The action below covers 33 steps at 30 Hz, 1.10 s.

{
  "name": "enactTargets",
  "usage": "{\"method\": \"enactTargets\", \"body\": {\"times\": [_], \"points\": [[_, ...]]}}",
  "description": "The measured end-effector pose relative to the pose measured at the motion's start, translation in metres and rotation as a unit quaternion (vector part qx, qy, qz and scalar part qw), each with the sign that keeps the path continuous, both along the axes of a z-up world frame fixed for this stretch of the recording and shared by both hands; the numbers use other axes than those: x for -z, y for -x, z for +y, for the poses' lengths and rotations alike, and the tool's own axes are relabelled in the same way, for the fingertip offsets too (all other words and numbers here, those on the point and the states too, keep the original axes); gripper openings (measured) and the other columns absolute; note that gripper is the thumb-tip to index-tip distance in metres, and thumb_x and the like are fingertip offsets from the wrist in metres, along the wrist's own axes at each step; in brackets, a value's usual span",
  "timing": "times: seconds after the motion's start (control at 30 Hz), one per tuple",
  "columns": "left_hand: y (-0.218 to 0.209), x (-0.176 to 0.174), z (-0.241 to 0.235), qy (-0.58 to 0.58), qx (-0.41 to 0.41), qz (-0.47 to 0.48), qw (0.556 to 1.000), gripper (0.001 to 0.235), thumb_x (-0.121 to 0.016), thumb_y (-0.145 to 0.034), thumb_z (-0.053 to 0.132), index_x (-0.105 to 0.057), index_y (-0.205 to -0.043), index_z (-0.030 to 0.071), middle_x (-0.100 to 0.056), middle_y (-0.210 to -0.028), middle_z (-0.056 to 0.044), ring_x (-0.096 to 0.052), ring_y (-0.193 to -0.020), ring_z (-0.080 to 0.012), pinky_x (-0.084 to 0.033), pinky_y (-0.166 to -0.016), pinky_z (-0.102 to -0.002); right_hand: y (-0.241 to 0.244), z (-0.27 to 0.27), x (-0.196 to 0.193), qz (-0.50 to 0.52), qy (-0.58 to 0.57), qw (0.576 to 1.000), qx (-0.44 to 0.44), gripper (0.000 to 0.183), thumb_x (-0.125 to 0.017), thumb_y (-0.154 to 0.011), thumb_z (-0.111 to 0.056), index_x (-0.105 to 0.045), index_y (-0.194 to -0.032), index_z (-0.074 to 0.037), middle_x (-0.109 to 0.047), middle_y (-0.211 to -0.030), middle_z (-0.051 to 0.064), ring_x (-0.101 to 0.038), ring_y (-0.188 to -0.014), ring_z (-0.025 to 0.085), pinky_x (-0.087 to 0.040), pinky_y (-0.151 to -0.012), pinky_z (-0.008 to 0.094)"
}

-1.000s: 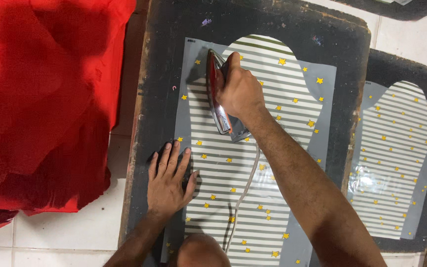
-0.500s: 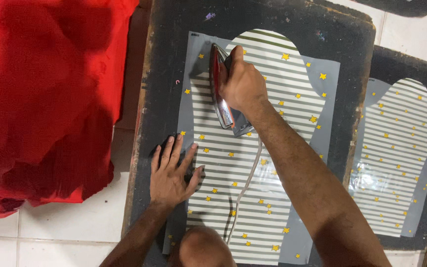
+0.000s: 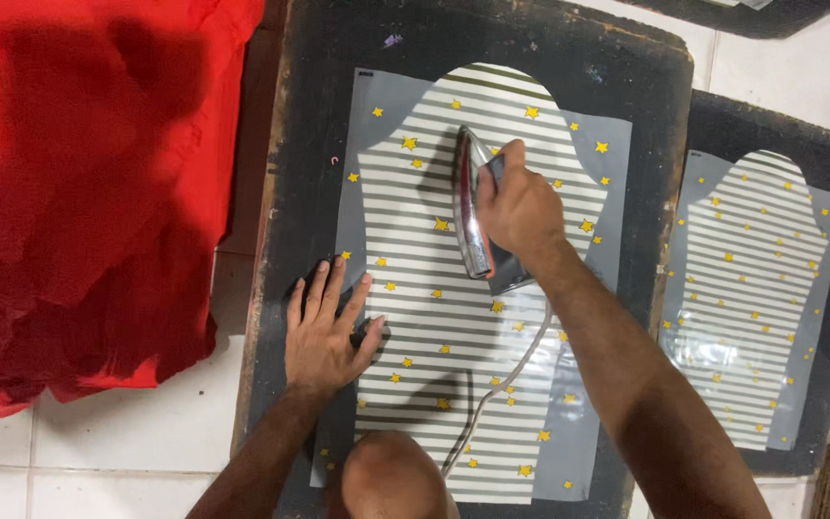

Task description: The person uses an electric iron to press a striped shirt with yellow stars that is laid out on a flat board. They move the iron back and forth over the fabric, occasionally lifting a protective sheet to check the garment before continuing to iron.

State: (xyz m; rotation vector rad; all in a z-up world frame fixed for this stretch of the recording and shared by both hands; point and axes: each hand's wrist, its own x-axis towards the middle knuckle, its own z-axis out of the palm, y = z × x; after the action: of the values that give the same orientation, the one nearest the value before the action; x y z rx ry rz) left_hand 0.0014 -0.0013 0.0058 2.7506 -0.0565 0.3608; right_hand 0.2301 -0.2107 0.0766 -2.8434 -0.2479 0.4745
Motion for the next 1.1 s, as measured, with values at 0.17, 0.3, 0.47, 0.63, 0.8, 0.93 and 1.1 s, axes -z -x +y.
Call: {"method": "enactTargets", "body": {"times": [0.17,0.3,0.47,0.63,0.8,0.93,1.1], "points": [[0.001,0.002,0.000,-0.001,-0.004,-0.017,1.000,0.055,-0.055,-0.096,0.048,-0.061,-0.143,0.019,-0.051,-0.154,-0.018,-0.043,-0.146,-0.0351,-0.028,-0.117,-0.058,0.010,0.003,-0.001,-0.012,-0.014,1.000,-0.012,0.031,-0.043,-0.104,-0.037,-0.041,-0.121,-0.011,-0.069,-0.084,0.025,-0.072,-0.085,0.050,-0.057,-0.074,0.059],[-0.003,0.000,0.001,0.006,0.002,-0.013,1.000,0.056,-0.057,-0.096,0.047,-0.061,-0.143,0.018,-0.051,-0.153,-0.020,-0.043,-0.145,-0.0368,-0.027,-0.117,-0.059,0.016,0.009,-0.002,0.020,-0.001,0.998,-0.066,0.033,-0.042,-0.102,-0.038,-0.040,-0.123,-0.012,-0.070,-0.083,0.025,-0.072,-0.085,0.051,-0.057,-0.076,0.060],[-0.001,0.005,0.000,0.004,-0.003,0.005,1.000,0.057,-0.054,-0.097,0.048,-0.057,-0.146,0.020,-0.047,-0.156,-0.017,-0.039,-0.148,-0.0347,-0.026,-0.118,-0.059,0.019,0.016,0.002,0.018,0.019,0.990,-0.139,0.038,-0.042,-0.100,-0.043,-0.040,-0.125,-0.014,-0.069,-0.079,0.023,-0.072,-0.082,0.048,-0.057,-0.075,0.059],[0.000,0.005,0.002,-0.003,-0.004,0.038,0.999,0.058,-0.052,-0.097,0.051,-0.055,-0.147,0.021,-0.046,-0.157,-0.016,-0.038,-0.149,-0.0341,-0.025,-0.119,-0.058,-0.006,0.050,-0.003,0.021,0.019,0.989,-0.144,0.041,-0.044,-0.099,-0.041,-0.042,-0.127,-0.012,-0.071,-0.086,0.026,-0.073,-0.087,0.048,-0.056,-0.079,0.062],[-0.001,0.002,0.003,0.021,0.002,0.016,1.000,0.060,-0.056,-0.098,0.044,-0.046,-0.153,0.024,-0.043,-0.161,-0.013,-0.037,-0.152,-0.0299,-0.029,-0.122,-0.055,-0.027,0.070,-0.003,0.008,-0.069,0.994,-0.082,0.042,-0.038,-0.102,-0.041,-0.039,-0.120,-0.004,-0.069,-0.080,0.024,-0.062,-0.075,0.057,-0.042,-0.063,0.065],[-0.002,-0.001,0.004,0.015,0.008,0.017,1.000,0.061,-0.056,-0.096,0.044,-0.047,-0.153,0.023,-0.043,-0.161,-0.014,-0.038,-0.151,-0.0310,-0.029,-0.122,-0.055,-0.014,0.065,-0.008,0.027,-0.069,0.993,-0.091,0.037,-0.036,-0.102,-0.039,-0.039,-0.116,-0.005,-0.068,-0.077,0.025,-0.064,-0.070,0.055,-0.045,-0.062,0.066],[-0.003,-0.007,0.004,-0.007,0.013,0.003,1.000,0.059,-0.058,-0.095,0.042,-0.053,-0.150,0.020,-0.049,-0.156,-0.018,-0.043,-0.148,-0.0338,-0.033,-0.118,-0.055,0.005,0.049,-0.006,-0.004,-0.033,0.994,-0.105,0.034,-0.048,-0.099,-0.032,-0.042,-0.122,-0.007,-0.068,-0.075,0.022,-0.064,-0.066,0.050,-0.048,-0.059,0.061]]}}
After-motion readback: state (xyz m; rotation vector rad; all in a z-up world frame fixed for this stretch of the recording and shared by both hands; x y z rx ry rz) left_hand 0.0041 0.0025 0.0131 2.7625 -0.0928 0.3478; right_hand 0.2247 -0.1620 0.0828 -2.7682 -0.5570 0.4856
